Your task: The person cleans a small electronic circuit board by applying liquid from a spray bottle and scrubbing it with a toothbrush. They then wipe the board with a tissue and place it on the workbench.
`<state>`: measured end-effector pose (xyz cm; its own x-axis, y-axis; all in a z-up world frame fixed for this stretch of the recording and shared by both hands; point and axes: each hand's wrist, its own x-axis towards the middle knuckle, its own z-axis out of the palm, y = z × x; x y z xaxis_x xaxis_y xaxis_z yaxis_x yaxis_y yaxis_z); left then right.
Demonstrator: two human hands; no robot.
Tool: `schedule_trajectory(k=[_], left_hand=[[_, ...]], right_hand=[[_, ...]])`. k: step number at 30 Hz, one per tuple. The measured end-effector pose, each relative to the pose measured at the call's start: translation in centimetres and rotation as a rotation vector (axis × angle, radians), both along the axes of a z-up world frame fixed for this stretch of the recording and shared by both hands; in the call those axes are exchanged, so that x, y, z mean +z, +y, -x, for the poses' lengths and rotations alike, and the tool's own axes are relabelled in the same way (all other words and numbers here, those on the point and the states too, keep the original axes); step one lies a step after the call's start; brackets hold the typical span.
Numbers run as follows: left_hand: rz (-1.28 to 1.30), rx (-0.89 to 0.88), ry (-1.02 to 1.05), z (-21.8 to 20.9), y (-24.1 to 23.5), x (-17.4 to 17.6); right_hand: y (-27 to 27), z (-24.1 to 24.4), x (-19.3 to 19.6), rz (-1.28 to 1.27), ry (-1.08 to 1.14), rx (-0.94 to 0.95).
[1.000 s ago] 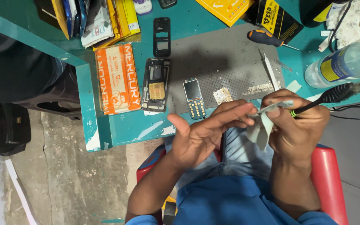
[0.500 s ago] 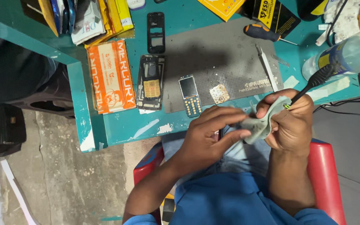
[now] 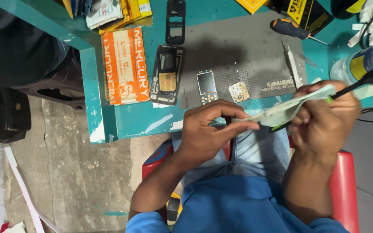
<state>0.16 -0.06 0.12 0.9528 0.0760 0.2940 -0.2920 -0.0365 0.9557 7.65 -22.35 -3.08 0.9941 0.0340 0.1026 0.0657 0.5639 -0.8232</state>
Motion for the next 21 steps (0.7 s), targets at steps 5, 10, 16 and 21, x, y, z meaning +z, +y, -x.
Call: schedule_trajectory(k=[5, 10, 16, 21], left_hand=[[-0.065, 0.018, -0.035, -0.2, 0.7, 0.9], [-0.045, 0.023, 0.061, 0.1, 1.0, 1.5], [-0.084, -0.041, 0.007, 0.0, 1.2, 0.5], [0.410, -0.120, 0.193, -1.2, 0.3, -1.3]], right_hand=[[0.1, -1.1, 1.5, 0.039, 0.012, -0.109], [0.6, -1.3, 2.1, 0.054, -0.055, -0.107], [0.8, -1.2, 1.8, 0.078, -0.060, -0.043], [2.2, -0.5, 1.6, 0.211, 0.003, 0.030]])
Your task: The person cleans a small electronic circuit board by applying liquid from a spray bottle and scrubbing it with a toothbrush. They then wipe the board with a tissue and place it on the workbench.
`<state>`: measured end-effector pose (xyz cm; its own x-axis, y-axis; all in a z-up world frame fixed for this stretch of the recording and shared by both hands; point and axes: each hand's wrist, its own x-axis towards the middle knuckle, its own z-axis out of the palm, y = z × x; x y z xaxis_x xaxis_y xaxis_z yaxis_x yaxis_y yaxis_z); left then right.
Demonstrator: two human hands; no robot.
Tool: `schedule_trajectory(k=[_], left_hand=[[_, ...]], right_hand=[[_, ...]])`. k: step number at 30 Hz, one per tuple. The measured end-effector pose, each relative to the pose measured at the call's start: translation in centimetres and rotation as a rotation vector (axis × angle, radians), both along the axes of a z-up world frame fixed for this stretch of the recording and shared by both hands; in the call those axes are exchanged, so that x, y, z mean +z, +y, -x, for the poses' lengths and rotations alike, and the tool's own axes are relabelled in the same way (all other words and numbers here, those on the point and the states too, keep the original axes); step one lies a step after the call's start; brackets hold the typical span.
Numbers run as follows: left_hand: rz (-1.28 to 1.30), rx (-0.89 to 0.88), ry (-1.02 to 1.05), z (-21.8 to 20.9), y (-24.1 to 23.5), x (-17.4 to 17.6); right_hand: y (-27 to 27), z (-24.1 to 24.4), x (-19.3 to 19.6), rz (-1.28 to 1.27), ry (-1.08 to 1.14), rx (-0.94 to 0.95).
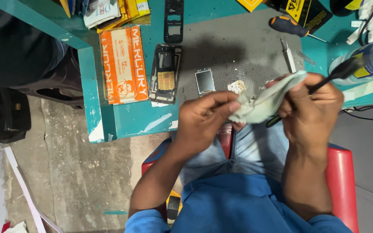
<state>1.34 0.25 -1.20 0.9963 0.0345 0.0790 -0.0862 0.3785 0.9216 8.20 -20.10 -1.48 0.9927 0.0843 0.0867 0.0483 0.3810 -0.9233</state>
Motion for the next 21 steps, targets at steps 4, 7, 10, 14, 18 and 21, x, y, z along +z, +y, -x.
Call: schedule_trajectory(k=[4, 7, 10, 14, 18, 21], left_hand=[[0.229, 0.013, 0.043, -1.0, -0.5, -1.5], [0.246, -0.042, 0.036, -0.8, -0.3, -2.5], [-0.296, 0.110, -0.042, -0.3, -0.3, -2.9], [-0.540, 0.228, -0.428, -0.3, 0.2, -1.0], [-0.554, 0.270, -0.486, 0.1, 0.6, 0.5], [-0.655, 0.307, -0.556, 0.2, 0.5, 0.6]], right_hand=[[1.4, 0.9, -0.8, 0.126, -0.101, -0.011], [1.1, 1.4, -1.5, 0.305, -0.202, -0.009], [0.3, 2.0, -1.8, 0.543, -0.337, -0.006], [1.6, 1.8, -0.3, 0.590, -0.323, 0.009], [1.9, 1.8, -0.1, 0.489, -0.411, 0.142], [0.8, 1.4, -1.4, 0.535, -0.233, 0.183]])
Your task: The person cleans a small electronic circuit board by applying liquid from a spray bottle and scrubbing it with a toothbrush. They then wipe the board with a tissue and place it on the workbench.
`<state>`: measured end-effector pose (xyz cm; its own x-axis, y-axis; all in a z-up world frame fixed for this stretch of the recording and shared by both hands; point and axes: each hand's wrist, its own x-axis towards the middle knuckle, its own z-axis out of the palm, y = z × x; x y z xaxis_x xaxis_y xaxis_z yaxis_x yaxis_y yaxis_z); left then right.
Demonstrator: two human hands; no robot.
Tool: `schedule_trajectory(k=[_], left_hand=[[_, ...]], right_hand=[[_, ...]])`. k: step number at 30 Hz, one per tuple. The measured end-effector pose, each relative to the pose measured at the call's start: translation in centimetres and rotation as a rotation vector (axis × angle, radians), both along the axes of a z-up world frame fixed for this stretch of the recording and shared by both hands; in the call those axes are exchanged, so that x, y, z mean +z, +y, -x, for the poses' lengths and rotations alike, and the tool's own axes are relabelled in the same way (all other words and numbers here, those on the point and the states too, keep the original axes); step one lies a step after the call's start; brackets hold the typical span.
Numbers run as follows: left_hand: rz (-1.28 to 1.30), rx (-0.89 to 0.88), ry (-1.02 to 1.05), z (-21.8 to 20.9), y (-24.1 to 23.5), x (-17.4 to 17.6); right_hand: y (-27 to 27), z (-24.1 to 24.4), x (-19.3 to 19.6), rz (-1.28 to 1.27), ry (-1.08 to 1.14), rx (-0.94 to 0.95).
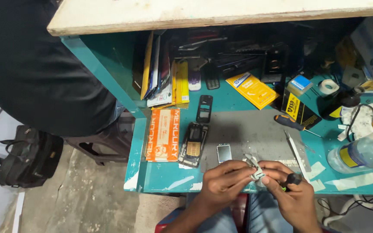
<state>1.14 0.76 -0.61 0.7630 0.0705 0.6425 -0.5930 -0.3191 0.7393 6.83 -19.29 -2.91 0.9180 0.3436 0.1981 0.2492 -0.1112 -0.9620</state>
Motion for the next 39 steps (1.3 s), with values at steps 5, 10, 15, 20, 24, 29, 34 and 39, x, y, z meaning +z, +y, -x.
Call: schedule_trajectory(k=[5, 10, 15, 20, 24, 29, 34, 39], left_hand=[[-0.153, -0.015, -0.096, 0.0, 0.7, 0.5], [-0.166, -0.038, -0.047, 0.4, 0.4, 1.4], [-0.139, -0.026, -0.031, -0.4, 0.7, 1.6], [-0.107, 0.069, -0.062, -0.3, 0.9, 0.1], [0.257, 0.025, 0.211, 0.0, 0.9, 0.1], [0.338, -0.036, 0.294, 0.2, 0.5, -0.8], [0.393, -0.057, 0.373, 0.0, -0.1, -1.9], [0.607, -0.274, 0.464, 0.1, -0.6, -2.4]], right_hand=[[-0.9, -0.7, -0.6, 0.002, -0.016, 0.090], [-0.5, -0.1, 1.0, 0.008, -0.060, 0.104], [-0.4, -1.0, -0.6, -0.028, -0.050, 0.066], [-1.2, -0.6, -2.9, -0.504, 0.250, 0.033], [-1.1, -0.6, -2.0, -0.672, 0.281, 0.113], [-0.9, 0.0, -0.7, -0.768, 0.351, 0.195], [0.6, 1.2, 0.9, -0.386, 0.047, 0.051], [1.5, 2.6, 1.2, 0.030, -0.193, -0.196]])
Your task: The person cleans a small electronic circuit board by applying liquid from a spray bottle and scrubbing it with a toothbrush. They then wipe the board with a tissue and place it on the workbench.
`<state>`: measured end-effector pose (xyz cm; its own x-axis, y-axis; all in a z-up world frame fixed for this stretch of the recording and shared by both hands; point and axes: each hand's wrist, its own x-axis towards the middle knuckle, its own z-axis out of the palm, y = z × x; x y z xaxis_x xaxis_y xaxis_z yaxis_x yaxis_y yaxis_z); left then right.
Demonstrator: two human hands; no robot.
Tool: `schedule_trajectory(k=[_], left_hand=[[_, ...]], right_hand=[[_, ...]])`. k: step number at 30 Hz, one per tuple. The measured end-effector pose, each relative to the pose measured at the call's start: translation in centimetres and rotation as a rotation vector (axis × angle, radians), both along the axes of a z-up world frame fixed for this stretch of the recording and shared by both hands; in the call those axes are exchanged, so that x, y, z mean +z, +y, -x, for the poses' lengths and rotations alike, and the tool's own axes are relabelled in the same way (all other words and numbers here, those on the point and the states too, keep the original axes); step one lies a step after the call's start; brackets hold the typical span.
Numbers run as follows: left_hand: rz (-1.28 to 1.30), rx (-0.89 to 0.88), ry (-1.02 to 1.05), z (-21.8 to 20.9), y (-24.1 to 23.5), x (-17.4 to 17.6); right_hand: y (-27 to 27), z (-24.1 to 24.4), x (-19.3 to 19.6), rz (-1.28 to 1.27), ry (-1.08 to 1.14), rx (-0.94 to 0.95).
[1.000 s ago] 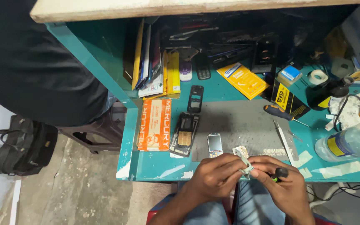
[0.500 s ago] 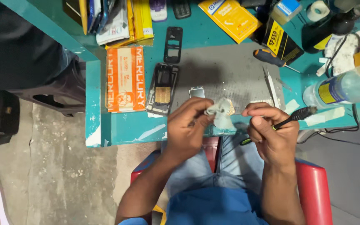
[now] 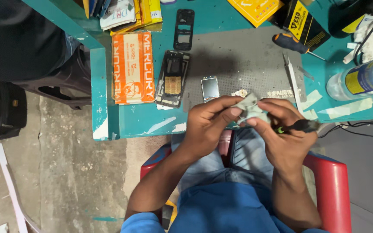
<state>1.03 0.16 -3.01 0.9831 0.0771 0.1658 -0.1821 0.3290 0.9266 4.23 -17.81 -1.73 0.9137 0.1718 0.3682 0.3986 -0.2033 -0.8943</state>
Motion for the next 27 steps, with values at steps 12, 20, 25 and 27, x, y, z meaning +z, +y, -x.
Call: schedule_trajectory(k=[12, 20, 25, 27], left_hand=[[0.284, -0.341, -0.040, -0.5, 1.7, 0.3], [0.481, -0.498, -0.028, -0.3, 0.5, 1.6], [0.584, -0.489, -0.068, -0.4, -0.4, 1.6], [0.596, -0.472, -0.095, -0.5, -0.7, 1.5]], right_hand=[[-2.9, -3.8, -0.5, -0.356, -0.023, -0.197], [-0.1, -0.6, 1.0, 0.073, -0.215, -0.137], [3.0, 0.8, 2.0, 0.227, -0.466, 0.022], [3.5, 1.1, 2.6, 0.185, -0.401, 0.096]])
